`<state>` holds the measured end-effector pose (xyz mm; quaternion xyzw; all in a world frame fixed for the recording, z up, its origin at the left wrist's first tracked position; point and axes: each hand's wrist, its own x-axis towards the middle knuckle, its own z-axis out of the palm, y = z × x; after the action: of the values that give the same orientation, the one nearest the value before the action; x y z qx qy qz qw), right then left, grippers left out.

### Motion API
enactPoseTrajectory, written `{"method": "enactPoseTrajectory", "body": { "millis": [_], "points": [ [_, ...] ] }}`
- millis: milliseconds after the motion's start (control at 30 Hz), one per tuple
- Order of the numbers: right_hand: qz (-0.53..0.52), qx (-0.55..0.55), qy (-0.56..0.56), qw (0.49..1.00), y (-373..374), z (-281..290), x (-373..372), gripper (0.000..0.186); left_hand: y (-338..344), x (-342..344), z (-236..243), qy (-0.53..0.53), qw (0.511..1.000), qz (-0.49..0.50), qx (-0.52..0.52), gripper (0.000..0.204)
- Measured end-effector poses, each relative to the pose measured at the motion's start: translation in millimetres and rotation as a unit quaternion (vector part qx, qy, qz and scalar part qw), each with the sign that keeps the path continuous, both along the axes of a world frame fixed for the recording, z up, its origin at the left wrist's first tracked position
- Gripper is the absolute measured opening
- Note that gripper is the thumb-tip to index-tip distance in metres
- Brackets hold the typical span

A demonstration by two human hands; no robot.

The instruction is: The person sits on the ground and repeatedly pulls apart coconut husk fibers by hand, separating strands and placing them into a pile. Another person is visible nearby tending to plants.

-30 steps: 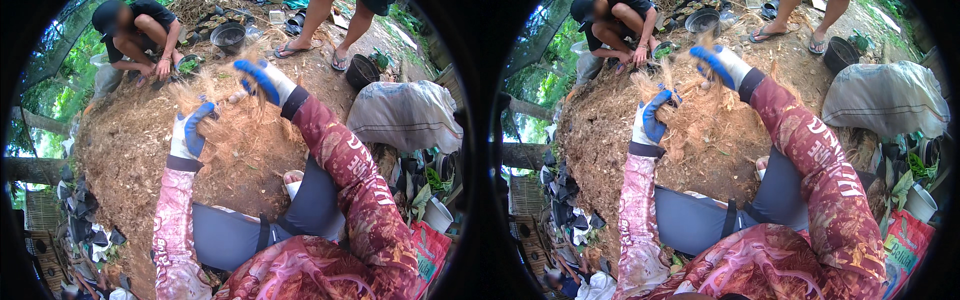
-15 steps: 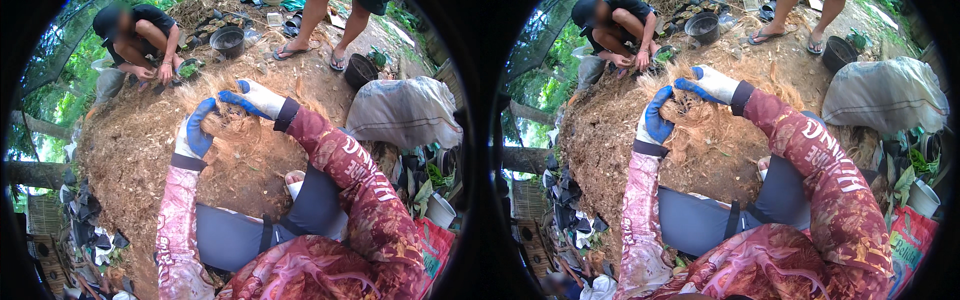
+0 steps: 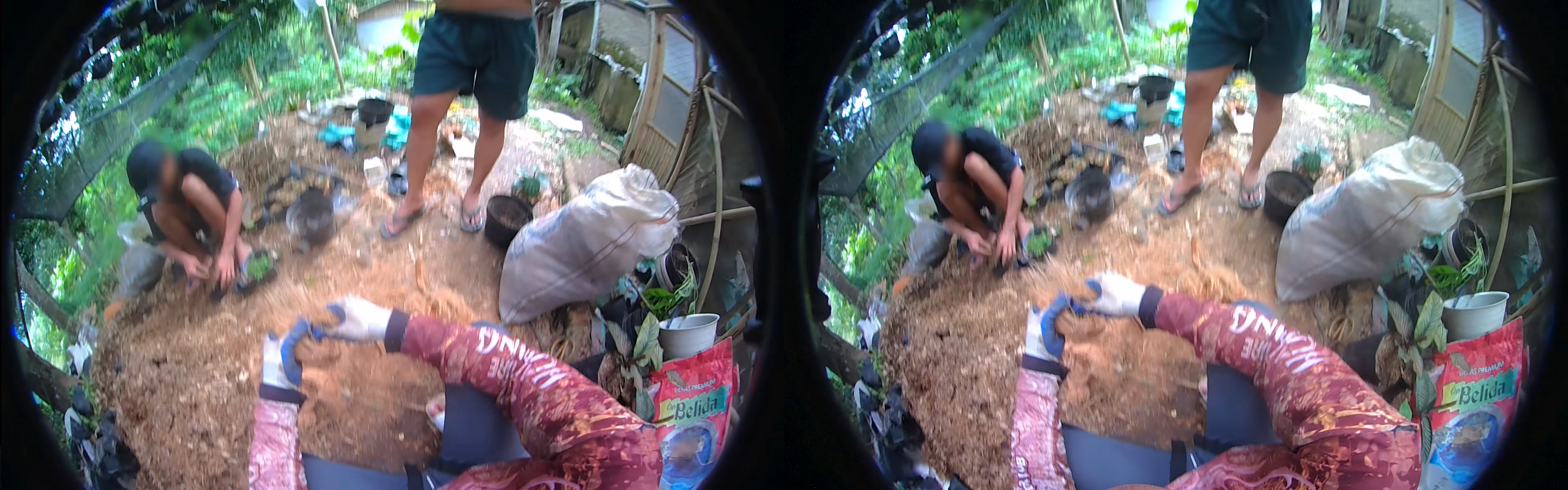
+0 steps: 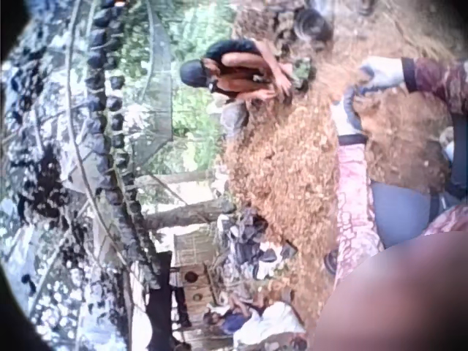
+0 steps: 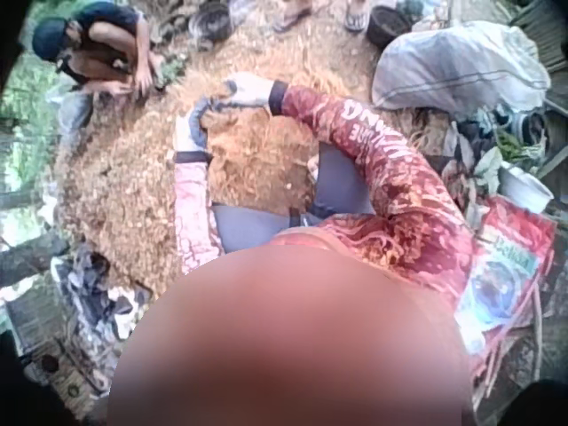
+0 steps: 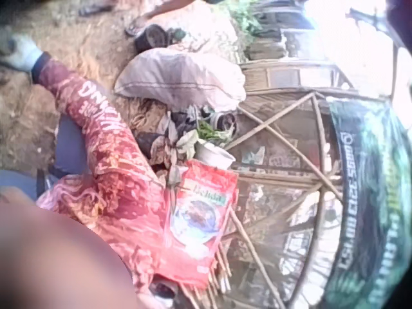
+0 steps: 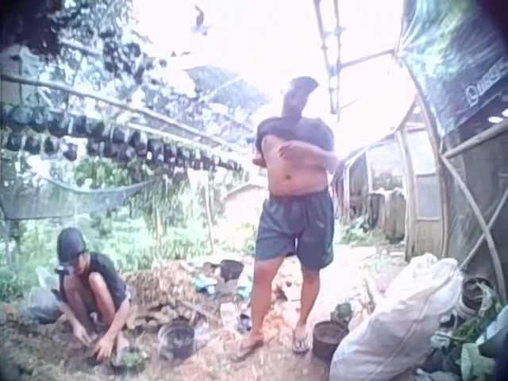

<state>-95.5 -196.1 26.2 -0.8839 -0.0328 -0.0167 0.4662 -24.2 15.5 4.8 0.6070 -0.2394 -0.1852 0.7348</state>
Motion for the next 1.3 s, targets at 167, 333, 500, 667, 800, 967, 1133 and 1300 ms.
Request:
{"method": "enactPoseTrajectory", "body": {
  "millis": [167, 333, 500, 667, 800, 967, 1133, 1300],
  "points": [
    [0.05, 0.012, -0.001, 0.999, -15.0, 7.9, -6.1, 0.042, -12.5, 5.4, 12.6, 0.087, 0.996, 0.0, -0.012, 0.036],
    [0.033, 0.062, -0.029, 0.997, -25.9, 2.4, -12.4, 0.033, -22.3, 17.9, 1.7, -0.093, 0.993, -0.012, 0.075, 0.033],
    [0.003, 0.004, -0.037, 0.999, -30.1, -10.3, -11.2, 0.026, -27.4, 22.1, -11.4, -0.041, 0.992, -0.105, -0.051, 0.048],
    [0.054, 0.173, 0.018, 0.983, -21.7, -16.9, -13.7, 0.017, -14.3, 12.7, -4.6, -0.056, 0.997, -0.038, 0.038, 0.036],
    [0.019, 0.147, 0.051, 0.988, -2.7, -17.0, -15.5, 0.017, -4.6, 0.8, 1.4, -0.184, 0.969, 0.049, 0.159, 0.034],
    [0.006, 0.21, 0.08, 0.974, 15.3, -17.9, -14.0, 0.017, -3.6, -4.5, -1.1, -0.207, 0.941, 0.161, 0.215, 0.036],
    [-0.038, 0.301, 0.156, 0.94, 12.2, -10.3, -17.7, 0.018, 0.7, -5.7, 12.5, -0.037, 0.962, 0.142, 0.228, 0.031],
    [-0.07, 0.348, 0.108, 0.929, -8.5, -7.4, -15.5, 0.021, 6.9, -9.2, 19.4, 0.003, 0.997, -0.012, -0.077, 0.028]
  ]
}}
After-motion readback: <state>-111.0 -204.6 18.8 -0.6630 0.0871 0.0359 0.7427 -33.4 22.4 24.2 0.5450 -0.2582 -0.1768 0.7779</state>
